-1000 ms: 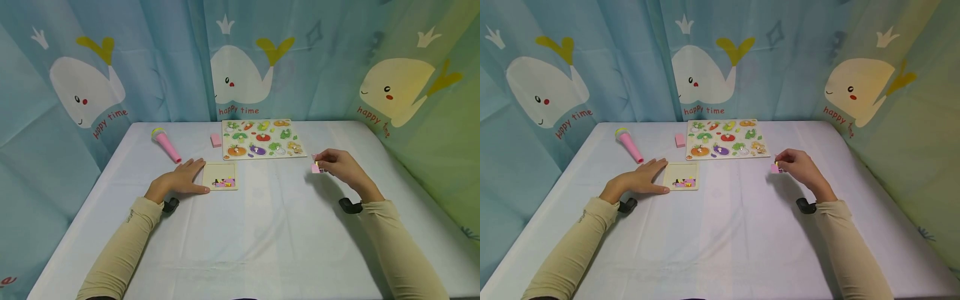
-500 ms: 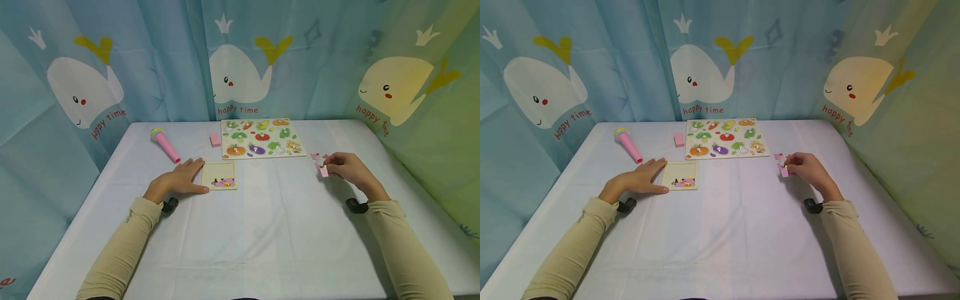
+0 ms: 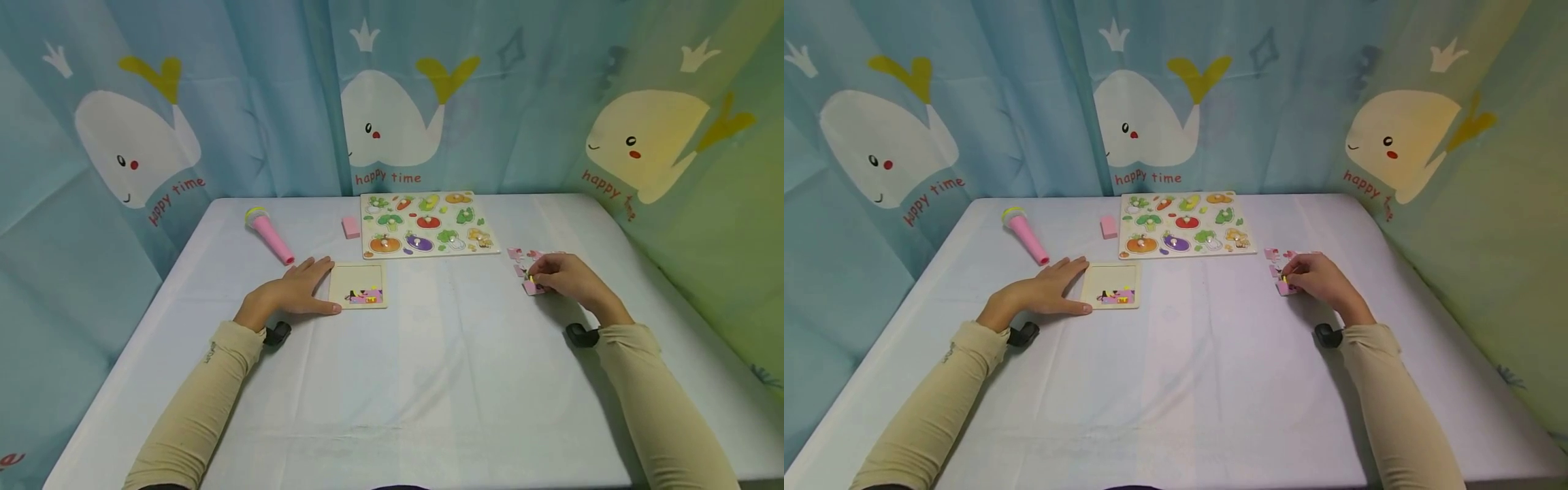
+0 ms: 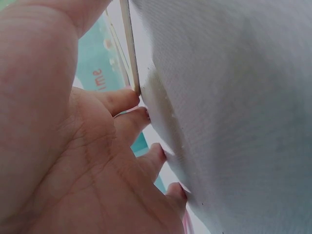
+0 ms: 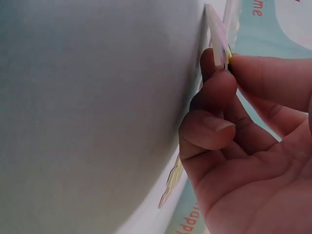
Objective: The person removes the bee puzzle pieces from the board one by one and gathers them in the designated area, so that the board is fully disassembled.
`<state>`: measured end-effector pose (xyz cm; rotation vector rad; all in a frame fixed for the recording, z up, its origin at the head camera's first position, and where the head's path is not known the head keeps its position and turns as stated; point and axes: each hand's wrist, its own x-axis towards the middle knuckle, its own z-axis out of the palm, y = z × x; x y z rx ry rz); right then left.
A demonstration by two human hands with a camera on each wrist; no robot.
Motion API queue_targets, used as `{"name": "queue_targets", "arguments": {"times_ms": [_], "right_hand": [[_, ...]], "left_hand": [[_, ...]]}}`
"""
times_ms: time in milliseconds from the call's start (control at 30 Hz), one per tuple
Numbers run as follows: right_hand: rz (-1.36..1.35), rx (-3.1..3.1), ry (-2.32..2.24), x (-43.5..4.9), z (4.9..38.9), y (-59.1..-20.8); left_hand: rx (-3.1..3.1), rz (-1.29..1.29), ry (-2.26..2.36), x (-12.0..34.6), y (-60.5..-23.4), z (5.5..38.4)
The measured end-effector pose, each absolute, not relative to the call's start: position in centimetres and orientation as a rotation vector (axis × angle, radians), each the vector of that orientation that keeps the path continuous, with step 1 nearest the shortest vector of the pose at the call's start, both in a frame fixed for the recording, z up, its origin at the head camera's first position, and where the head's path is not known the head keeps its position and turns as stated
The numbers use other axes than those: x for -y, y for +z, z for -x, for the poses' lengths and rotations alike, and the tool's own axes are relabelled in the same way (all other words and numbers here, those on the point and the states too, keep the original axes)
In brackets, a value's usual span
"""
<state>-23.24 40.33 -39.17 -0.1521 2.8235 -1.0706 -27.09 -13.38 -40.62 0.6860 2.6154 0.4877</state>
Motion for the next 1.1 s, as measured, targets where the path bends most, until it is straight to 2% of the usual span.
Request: {"name": "queue_targets", "arguments": {"times_ms": [700,900,1100], "right_hand": [[0.193,-2.977,-0.831,-38.9,23.3,-38.9],[0.140,-2.933,-0.905,-37.7,23.5,-38.2],[0.197,-2.885,-0.994,-35.9,23.7,-37.4]], "left_hand": [[-2.623,-0.687,0.486,13.4,-40.6,27.1],[-2.623,-0.684,0.483,13.4,-40.5,27.1],[-2.618,-0.691,0.489,13.4,-40.5,27.1]]}}
